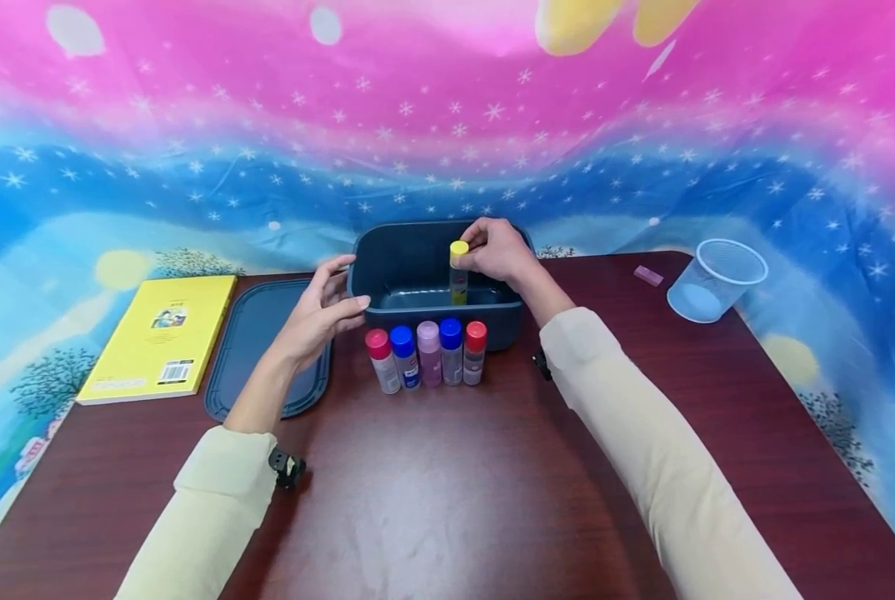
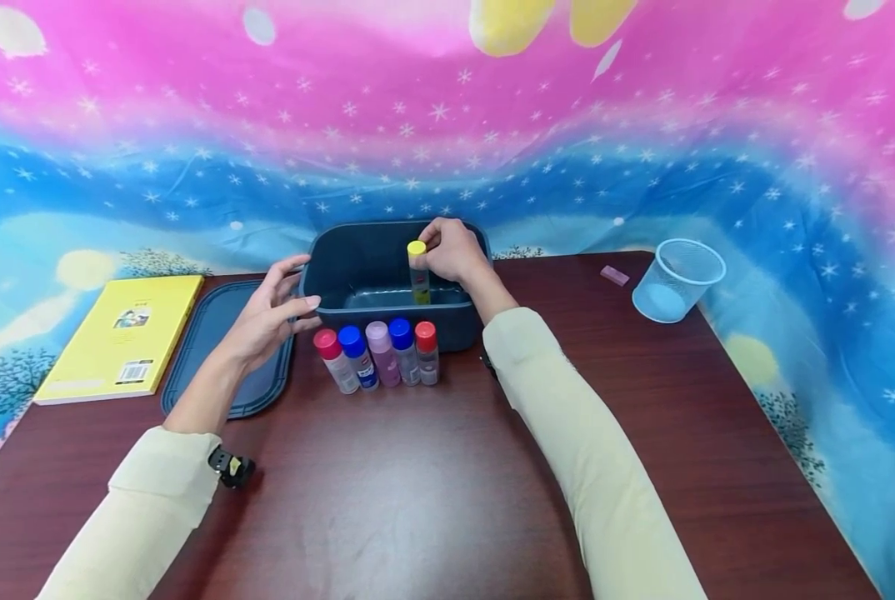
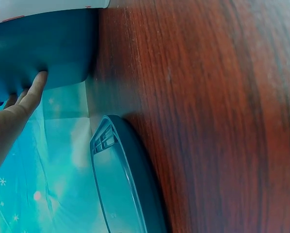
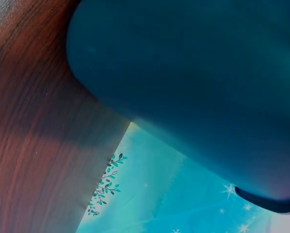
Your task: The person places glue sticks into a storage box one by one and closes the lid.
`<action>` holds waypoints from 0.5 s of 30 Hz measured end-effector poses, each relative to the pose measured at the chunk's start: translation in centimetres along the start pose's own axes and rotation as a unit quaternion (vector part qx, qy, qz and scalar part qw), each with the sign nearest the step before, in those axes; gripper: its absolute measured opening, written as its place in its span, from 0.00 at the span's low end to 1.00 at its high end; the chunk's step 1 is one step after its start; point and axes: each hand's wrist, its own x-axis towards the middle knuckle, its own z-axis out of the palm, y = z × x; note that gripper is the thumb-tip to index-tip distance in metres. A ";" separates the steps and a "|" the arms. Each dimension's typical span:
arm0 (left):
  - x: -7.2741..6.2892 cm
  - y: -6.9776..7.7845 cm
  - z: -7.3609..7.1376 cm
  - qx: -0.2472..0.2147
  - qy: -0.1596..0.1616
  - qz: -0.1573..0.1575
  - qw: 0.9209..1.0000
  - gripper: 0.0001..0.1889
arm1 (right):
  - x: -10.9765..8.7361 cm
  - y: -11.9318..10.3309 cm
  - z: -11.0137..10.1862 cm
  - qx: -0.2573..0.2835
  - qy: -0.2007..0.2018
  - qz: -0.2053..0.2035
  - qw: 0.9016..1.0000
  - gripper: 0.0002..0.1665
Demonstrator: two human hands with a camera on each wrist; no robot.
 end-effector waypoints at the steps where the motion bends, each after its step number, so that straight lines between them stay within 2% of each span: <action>1: 0.0 0.0 0.0 0.000 -0.001 0.001 1.000 0.38 | 0.0 0.0 0.0 -0.004 0.004 0.000 1.000 0.18; 5: 0.0 0.1 -0.1 -0.004 -0.006 0.005 1.000 0.38 | 0.0 -0.2 -0.1 -0.015 0.020 -0.002 1.000 0.20; 15: -0.1 0.0 -0.2 -0.008 -0.003 0.005 1.000 0.38 | -0.3 -0.6 -0.1 -0.008 0.029 -0.012 0.999 0.22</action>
